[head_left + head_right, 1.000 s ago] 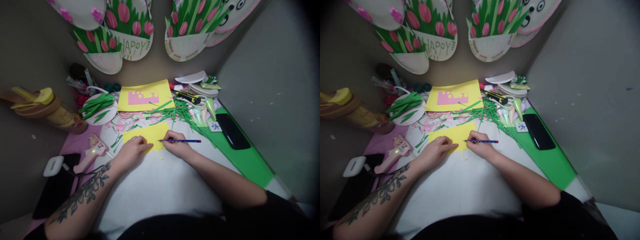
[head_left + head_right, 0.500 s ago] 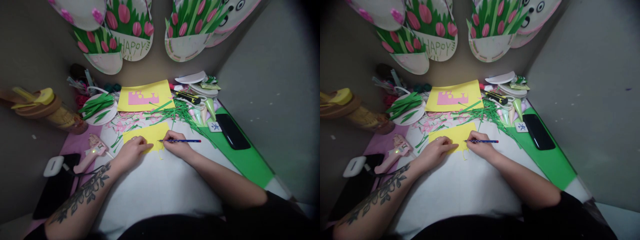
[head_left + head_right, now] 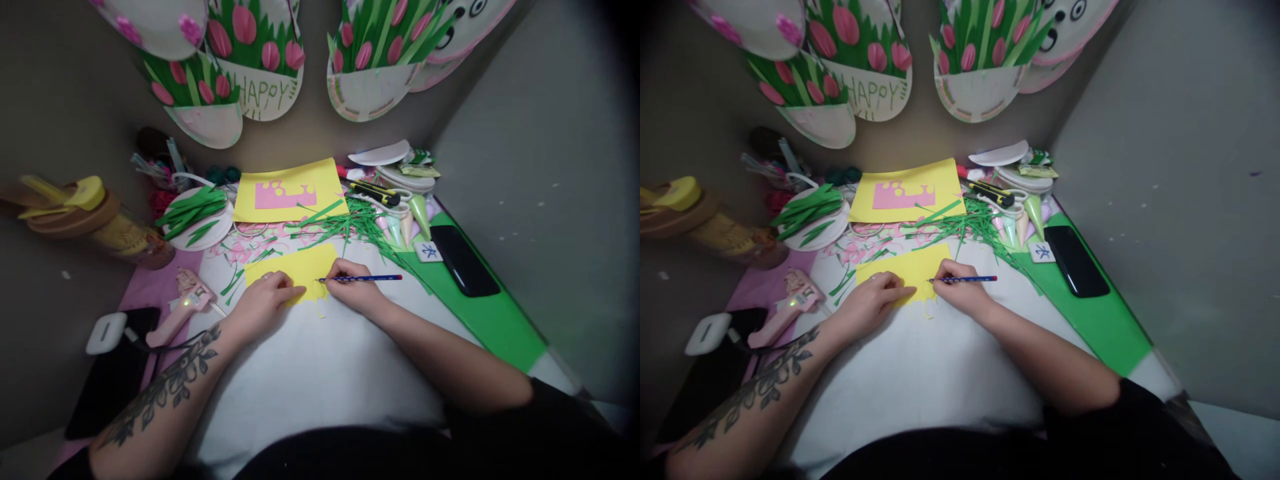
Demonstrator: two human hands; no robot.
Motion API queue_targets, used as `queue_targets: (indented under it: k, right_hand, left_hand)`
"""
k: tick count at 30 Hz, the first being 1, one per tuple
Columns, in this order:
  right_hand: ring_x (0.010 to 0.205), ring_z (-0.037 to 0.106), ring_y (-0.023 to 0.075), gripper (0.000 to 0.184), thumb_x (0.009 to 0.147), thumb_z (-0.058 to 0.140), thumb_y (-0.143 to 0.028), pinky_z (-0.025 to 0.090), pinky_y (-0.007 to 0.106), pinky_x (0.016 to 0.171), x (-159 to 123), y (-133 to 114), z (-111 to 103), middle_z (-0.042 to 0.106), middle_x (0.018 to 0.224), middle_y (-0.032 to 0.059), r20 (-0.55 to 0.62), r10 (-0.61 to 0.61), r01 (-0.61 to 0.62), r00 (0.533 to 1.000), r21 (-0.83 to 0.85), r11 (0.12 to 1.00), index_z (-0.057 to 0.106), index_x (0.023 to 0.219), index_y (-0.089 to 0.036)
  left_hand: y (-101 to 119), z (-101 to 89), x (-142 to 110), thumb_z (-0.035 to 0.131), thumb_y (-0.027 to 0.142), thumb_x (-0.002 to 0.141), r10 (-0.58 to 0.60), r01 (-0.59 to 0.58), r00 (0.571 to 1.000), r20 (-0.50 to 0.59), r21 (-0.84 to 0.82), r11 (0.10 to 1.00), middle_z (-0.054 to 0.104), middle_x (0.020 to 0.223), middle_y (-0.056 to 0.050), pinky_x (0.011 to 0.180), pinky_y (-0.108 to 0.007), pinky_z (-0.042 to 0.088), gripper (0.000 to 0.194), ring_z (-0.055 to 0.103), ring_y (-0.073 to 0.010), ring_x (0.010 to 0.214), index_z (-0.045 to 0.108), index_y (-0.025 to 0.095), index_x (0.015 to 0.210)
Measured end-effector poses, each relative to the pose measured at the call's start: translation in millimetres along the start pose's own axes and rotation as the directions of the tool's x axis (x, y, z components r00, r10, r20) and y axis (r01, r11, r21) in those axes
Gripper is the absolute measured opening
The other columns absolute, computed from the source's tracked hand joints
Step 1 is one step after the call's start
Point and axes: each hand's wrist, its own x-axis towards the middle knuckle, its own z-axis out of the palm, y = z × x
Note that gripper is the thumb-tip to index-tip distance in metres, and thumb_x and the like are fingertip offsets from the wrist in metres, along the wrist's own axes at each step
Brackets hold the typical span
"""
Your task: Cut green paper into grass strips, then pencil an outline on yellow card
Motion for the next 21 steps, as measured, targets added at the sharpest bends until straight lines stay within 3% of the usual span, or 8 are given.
queue_targets:
  k: [12,21]
  right_hand:
    - [0.053,0.042,0.0103,0.013,0.062,0.055,-0.014,0.031,0.022,0.049,-1.0,2.2,0.4,0.047,0.054,-0.0056,-0.030,-0.008,0.008,1.000,0.024,1.000,0.045,0.057,-0.020]
    - [0.055,0.046,0.0114,0.008,0.064,0.056,-0.016,0.034,0.022,0.051,0.4,-0.2,-0.5,0.052,0.056,-0.0042,-0.021,0.009,-0.009,1.000,0.021,1.000,0.050,0.059,-0.020]
  left_hand:
    - [0.6,-1.7,0.6,0.041,0.012,0.089,-0.007,0.008,1.000,0.012,-0.018,1.000,0.057,0.097,-0.004,0.079,-0.030,0.043,0.041,0.052,-0.0168,0.088,0.063,0.030,0.119]
    - [0.6,-1.2,0.6,0.040,0.013,0.089,0.000,0.000,1.000,-0.002,-0.031,1.000,0.056,0.096,-0.005,0.078,-0.029,0.043,0.041,0.052,-0.0168,0.088,0.063,0.030,0.119]
